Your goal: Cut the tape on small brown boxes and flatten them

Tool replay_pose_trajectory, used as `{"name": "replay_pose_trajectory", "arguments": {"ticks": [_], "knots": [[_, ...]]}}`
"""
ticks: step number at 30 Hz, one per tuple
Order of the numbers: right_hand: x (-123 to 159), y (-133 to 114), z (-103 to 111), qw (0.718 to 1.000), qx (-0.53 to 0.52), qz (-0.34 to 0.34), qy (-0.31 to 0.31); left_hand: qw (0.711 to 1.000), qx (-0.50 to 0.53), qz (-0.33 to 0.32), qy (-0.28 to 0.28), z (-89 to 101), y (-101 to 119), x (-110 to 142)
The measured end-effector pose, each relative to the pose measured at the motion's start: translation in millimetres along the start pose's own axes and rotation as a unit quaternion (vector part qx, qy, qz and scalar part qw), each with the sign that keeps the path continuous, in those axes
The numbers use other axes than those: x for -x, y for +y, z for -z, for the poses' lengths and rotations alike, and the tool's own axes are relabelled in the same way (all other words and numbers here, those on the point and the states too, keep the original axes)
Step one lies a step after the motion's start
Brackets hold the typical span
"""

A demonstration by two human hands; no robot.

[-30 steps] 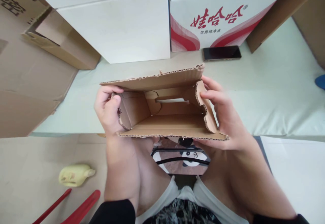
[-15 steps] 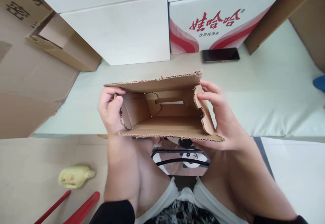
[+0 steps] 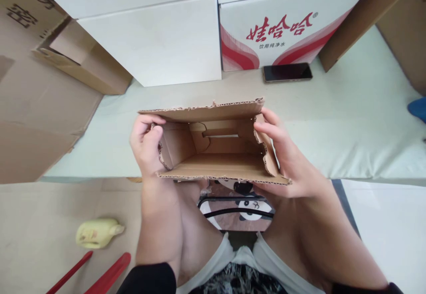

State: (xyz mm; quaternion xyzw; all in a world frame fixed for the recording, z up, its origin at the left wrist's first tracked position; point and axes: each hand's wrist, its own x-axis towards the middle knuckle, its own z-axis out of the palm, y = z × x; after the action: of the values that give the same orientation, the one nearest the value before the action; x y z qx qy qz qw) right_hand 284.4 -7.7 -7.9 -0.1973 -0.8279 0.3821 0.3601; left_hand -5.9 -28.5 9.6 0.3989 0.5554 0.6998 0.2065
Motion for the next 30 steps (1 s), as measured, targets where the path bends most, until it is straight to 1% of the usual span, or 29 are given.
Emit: {"name": "replay_pose_trajectory", "arguments": {"ticks": [4, 11, 16, 22, 25, 30], "knots": [[-0.1, 0.1, -1.9, 1.0, 0.005, 0.003, 0.021, 0.999, -0.024, -0.024, -0.021, 2.1, 0.6, -0.9], [0.3, 0.2, -2.0, 1.0, 0.006, -0.002, 0.025, 0.999, -0.04, -0.008, -0.021, 1.3, 3.3, -2.1], [0.1, 0.2, -2.2, 0.999, -0.002, 0.002, 0.034, 0.999, -0.04, -0.018, -0.024, 2.1, 2.0, -2.1], [1.2, 1.4, -2.0, 0.999, -0.007, -0.012, 0.042, 0.999, -0.038, -0.007, -0.025, 3.0, 2.2, -0.4], [2.0, 2.2, -2.4, 0.999, -0.011, -0.02, 0.049, 0.999, -0.036, -0.022, -0.027, 2.9, 1.0, -1.1], [1.5, 2.0, -2.3, 0.999, -0.009, -0.012, 0.046, 0.998, -0.037, -0.038, -0.027, 2.5, -0.8, -2.3]]}}
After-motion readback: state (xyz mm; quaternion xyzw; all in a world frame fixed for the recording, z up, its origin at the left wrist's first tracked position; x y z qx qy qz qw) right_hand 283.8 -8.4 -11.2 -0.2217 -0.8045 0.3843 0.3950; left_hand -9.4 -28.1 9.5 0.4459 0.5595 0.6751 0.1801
